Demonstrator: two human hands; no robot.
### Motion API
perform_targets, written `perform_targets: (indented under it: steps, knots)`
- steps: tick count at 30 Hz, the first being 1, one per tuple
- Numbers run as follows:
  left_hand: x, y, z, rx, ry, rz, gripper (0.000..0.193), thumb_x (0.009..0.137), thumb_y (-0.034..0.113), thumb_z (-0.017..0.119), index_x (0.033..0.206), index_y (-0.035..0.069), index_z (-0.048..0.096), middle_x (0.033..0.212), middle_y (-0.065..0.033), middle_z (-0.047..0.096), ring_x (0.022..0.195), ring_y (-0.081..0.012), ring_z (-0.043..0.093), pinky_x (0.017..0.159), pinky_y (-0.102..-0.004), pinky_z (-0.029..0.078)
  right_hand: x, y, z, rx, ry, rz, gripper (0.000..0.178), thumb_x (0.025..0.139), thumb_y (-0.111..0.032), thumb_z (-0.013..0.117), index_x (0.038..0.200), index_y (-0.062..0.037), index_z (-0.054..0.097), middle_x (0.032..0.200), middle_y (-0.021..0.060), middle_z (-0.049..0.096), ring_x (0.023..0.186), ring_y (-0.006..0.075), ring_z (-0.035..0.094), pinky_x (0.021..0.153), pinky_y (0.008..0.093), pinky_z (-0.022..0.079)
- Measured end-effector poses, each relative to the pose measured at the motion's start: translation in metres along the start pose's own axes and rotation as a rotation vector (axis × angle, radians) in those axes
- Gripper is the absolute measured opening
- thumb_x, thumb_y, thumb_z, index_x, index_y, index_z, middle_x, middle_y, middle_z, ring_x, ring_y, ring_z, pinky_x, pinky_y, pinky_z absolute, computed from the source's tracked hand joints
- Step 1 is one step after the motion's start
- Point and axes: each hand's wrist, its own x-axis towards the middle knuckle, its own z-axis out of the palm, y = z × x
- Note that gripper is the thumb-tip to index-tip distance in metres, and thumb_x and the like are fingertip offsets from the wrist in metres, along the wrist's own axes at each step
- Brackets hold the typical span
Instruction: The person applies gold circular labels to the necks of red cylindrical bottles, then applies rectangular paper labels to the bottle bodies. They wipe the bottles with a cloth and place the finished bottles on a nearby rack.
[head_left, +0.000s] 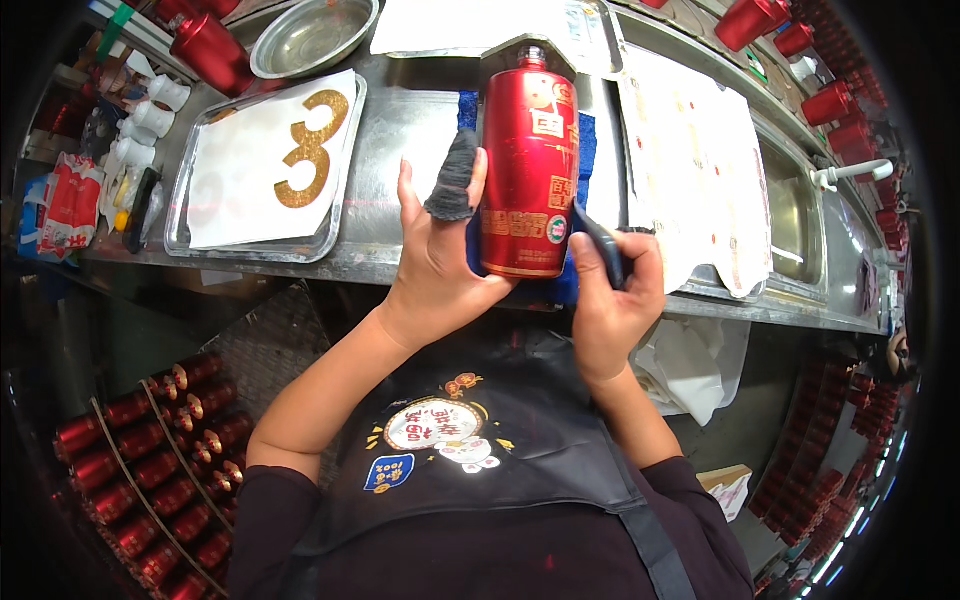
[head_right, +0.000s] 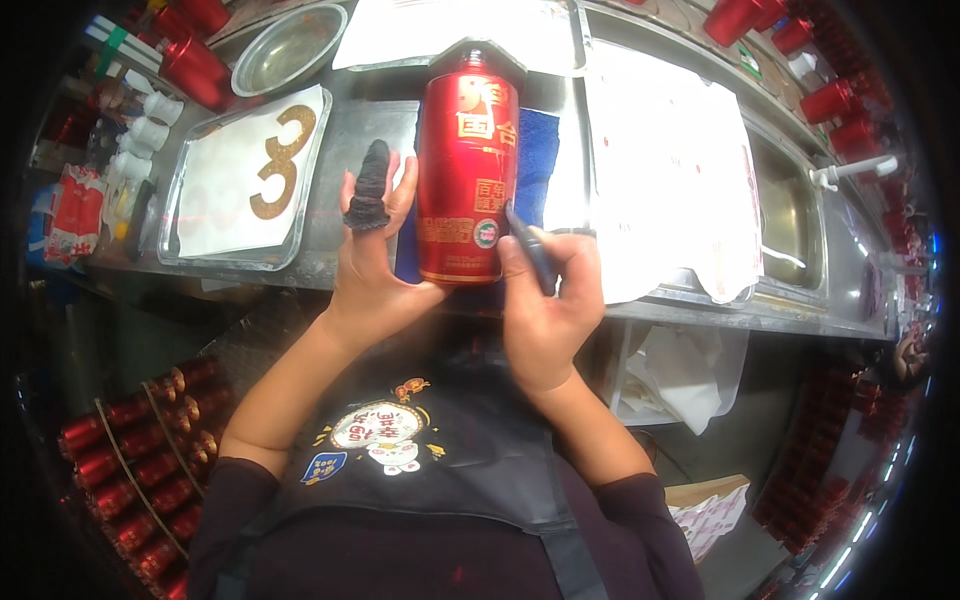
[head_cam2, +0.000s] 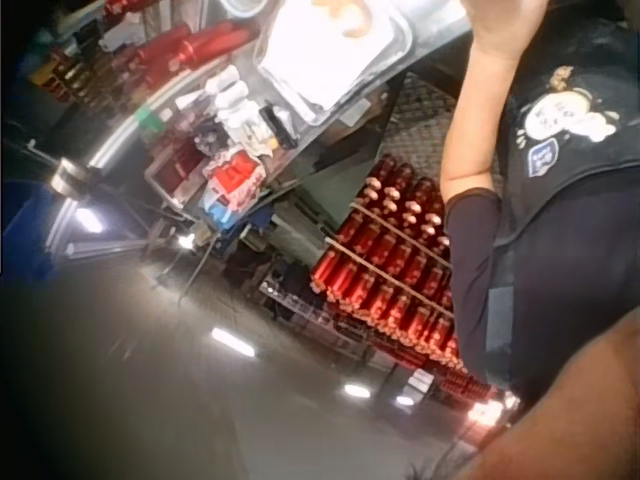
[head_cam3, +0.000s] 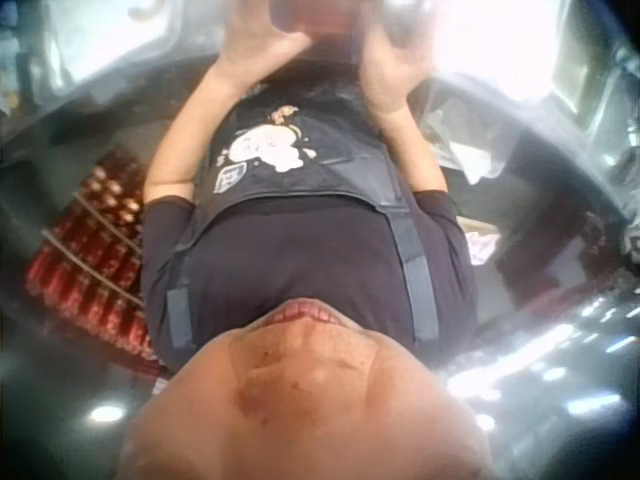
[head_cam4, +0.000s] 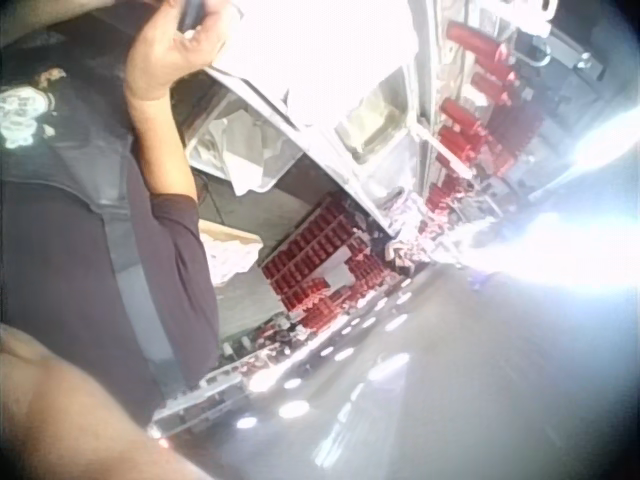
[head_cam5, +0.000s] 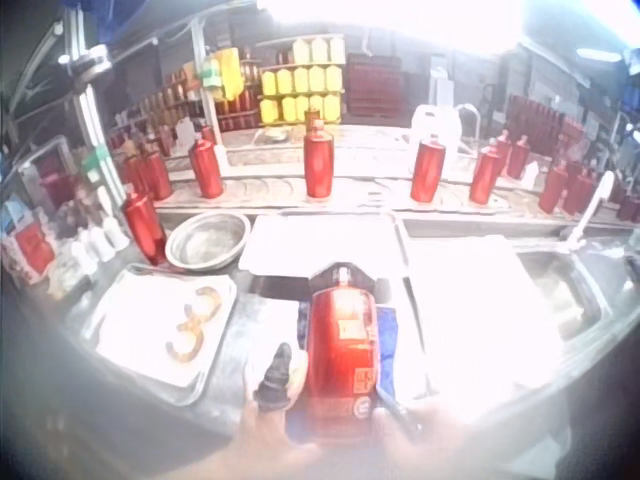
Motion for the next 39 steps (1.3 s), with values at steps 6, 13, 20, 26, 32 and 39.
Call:
perform_targets:
  steps: [6, 13, 20, 26, 32, 39]
  knots:
    - [-0.003, -0.008, 0.015, -0.082, 0.085, 0.066, 0.099, 0.076, 0.036, 0.084, 0.152, -0.004, 0.035, 0.152, -0.0226, 0.045, 0.144, -0.0389, 0.042, 0.123, -0.0597, 0.008, -0.012, -0.011, 0.015, -0.3, -0.263, -0.587, 0.043, 0.062, 0.011, 0.074, 0.102, -0.0025, 0.072, 0.081, 0.0109, 0.066, 0.066, 0.0286, 0.056, 0.059, 0.0366, 0.044]
    - [-0.011, -0.015, 0.019, -0.285, -0.033, -0.134, 0.098, 0.076, 0.029, 0.085, 0.152, -0.005, 0.032, 0.154, -0.0217, 0.045, 0.148, -0.0412, 0.032, 0.123, -0.0575, 0.008, 0.009, -0.031, 0.004, -0.19, -0.035, -0.266, 0.016, 0.084, 0.0, 0.081, 0.091, 0.0008, 0.067, 0.082, 0.006, 0.064, 0.073, 0.0144, 0.059, 0.067, 0.0258, 0.048]
    - [-0.007, -0.004, 0.016, -0.195, 0.233, 0.051, 0.09, 0.071, 0.02, 0.084, 0.148, -0.004, 0.043, 0.131, -0.0194, 0.06, 0.124, -0.0364, 0.055, 0.122, -0.0627, 0.016, -0.007, -0.024, 0.009, -0.387, -0.272, -0.635, 0.031, 0.07, 0.004, 0.084, 0.099, -0.0025, 0.074, 0.08, 0.0108, 0.065, 0.064, 0.0267, 0.059, 0.059, 0.0331, 0.048]
    - [-0.01, -0.007, 0.018, -0.181, 0.212, 0.037, 0.091, 0.071, 0.022, 0.086, 0.147, -0.003, 0.044, 0.13, -0.02, 0.06, 0.124, -0.0345, 0.056, 0.122, -0.0619, 0.016, 0.012, -0.035, 0.008, -0.307, -0.188, -0.341, 0.033, 0.072, 0.009, 0.076, 0.103, -0.0017, 0.073, 0.084, 0.0092, 0.067, 0.067, 0.0215, 0.057, 0.063, 0.0336, 0.046]
    - [-0.013, -0.01, 0.017, -0.14, 0.132, -0.005, 0.094, 0.071, 0.027, 0.088, 0.147, -0.004, 0.045, 0.147, -0.0208, 0.054, 0.144, -0.0347, 0.042, 0.123, -0.0534, 0.019, 0.01, -0.023, -0.002, -0.257, -0.27, -0.576, 0.035, 0.064, 0.006, 0.076, 0.098, -0.0041, 0.074, 0.08, 0.0082, 0.062, 0.068, 0.0265, 0.059, 0.062, 0.0361, 0.047]
    - [-0.019, -0.015, 0.019, -0.172, 0.084, -0.029, 0.093, 0.077, 0.031, 0.086, 0.149, -0.002, 0.037, 0.149, -0.0218, 0.051, 0.143, -0.0358, 0.044, 0.122, -0.0559, 0.011, 0.02, -0.02, -0.025, -0.197, -0.354, -0.521, 0.041, 0.062, 0.011, 0.074, 0.099, -0.0048, 0.075, 0.086, 0.0083, 0.068, 0.075, 0.0254, 0.064, 0.071, 0.0372, 0.053]
